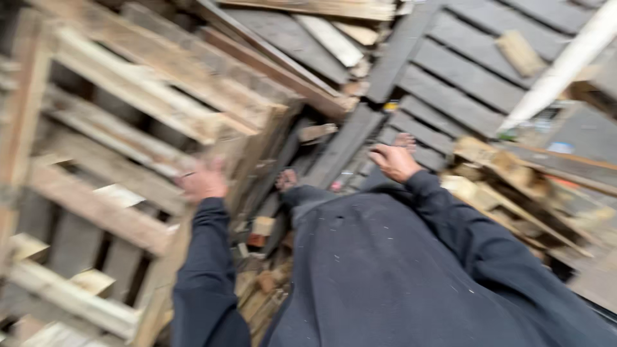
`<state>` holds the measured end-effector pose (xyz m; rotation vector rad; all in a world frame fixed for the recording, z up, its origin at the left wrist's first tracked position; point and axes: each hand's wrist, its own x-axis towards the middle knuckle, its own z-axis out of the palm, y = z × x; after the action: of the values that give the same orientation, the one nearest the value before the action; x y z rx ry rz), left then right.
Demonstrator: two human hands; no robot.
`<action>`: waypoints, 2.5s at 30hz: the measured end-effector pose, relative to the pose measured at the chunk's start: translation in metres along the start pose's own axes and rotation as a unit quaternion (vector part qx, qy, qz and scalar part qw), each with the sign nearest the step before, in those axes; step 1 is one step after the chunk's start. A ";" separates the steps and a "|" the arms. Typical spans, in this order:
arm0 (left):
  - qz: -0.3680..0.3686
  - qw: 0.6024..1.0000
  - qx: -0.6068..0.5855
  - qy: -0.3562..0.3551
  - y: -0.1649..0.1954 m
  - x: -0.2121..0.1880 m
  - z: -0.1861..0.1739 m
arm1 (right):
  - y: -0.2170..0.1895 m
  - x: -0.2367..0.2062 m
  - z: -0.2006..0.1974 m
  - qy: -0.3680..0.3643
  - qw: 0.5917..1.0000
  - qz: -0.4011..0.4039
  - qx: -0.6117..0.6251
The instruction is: The person repairs wooden pallets, hammering nails into loose planks to fasten them onto pallet frames. They pull out bent nails, reposition boards, pick up planks from the ground, and set the finished pallet aside before starting on another one.
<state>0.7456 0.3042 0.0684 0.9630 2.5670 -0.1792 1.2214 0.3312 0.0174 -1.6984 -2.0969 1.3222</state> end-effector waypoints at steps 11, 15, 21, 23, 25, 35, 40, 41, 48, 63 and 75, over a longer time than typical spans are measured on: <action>-0.077 0.983 -0.135 0.101 0.096 -0.089 0.041 | 0.181 -0.083 -0.196 0.084 0.986 0.126 0.068; -0.105 0.965 -0.192 0.147 0.153 -0.110 0.064 | 0.227 -0.082 -0.224 0.116 0.971 0.180 0.106; 0.065 0.956 -0.279 0.062 0.319 -0.151 0.169 | 0.234 -0.028 -0.248 0.030 0.970 0.197 0.140; 0.073 0.956 -0.241 -0.153 0.389 -0.156 0.196 | 0.243 0.008 -0.272 0.003 0.973 0.180 0.146; 0.194 0.911 -0.255 -0.258 0.461 -0.151 0.209 | 0.260 0.050 -0.306 -0.023 0.977 0.179 0.117; 0.099 0.892 -0.327 -0.294 0.735 -0.050 0.171 | 0.298 0.221 -0.499 0.120 0.877 0.408 0.223; 0.063 0.834 -0.464 -0.293 0.803 -0.022 0.157 | 0.285 0.321 -0.548 0.057 0.962 0.267 0.022; 0.052 0.823 -0.474 -0.308 0.812 -0.020 0.158 | 0.286 0.343 -0.555 0.043 0.967 0.249 0.022; 0.076 0.887 -0.355 -0.284 0.882 -0.016 0.173 | 0.320 0.532 -0.578 -0.085 0.966 0.243 0.035; -0.284 0.760 -0.558 -0.176 1.072 0.188 0.323 | 0.515 0.863 -0.525 -0.283 0.940 0.176 -0.069; -0.315 0.912 -0.246 -0.090 1.070 0.388 0.450 | 0.529 1.045 -0.351 -0.182 0.970 0.106 0.124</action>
<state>1.3210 1.2343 -0.4811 -0.0759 2.4689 0.1945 1.4411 1.3905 -0.5525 -1.7136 -1.8443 2.0002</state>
